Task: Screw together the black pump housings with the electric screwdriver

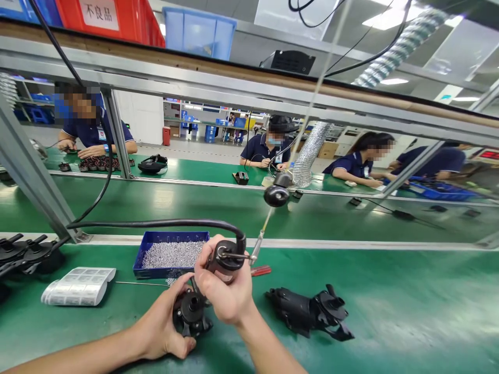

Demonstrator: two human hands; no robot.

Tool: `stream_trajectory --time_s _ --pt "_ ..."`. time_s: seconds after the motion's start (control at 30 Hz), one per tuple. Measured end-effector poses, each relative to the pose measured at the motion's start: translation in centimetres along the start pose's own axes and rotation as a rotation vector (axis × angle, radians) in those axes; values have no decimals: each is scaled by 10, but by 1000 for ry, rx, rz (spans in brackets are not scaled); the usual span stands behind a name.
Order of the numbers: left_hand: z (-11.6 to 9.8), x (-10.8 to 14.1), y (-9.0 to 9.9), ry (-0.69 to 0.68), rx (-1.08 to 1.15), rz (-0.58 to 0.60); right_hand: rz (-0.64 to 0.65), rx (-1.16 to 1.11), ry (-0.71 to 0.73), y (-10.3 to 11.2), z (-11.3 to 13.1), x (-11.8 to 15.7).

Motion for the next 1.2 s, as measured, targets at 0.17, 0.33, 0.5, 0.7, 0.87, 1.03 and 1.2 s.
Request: stream_trajectory --time_s 0.17,0.33,0.5,0.7,0.87,1.03,1.2 --pt "1 1 2 -10 -34 0 -10 21 -12 5 4 1" --pt "4 0 3 -9 -27 26 -19 1 -32 7 5 3" --pt "-3 0 2 -4 -37 84 1 59 13 -1 10 1" --pt "5 1 8 -70 69 117 110 -61 -4 -1 31 4" --pt "13 -1 11 4 72 109 235 -152 -127 -6 24 7" --pt "-3 -3 7 16 102 162 309 -183 -184 -12 12 12" --pt "-12 -3 3 4 113 189 345 -163 -204 -17 21 24"
Point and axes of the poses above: each hand's wrist, its own x-axis away from the middle knuckle, its own y-axis out of the back of the hand, z = x × y, the point moved 7 cm from there along -x, towards the middle knuckle, and after that the axes turned 15 degrees about -z, right-handed, at the moved point
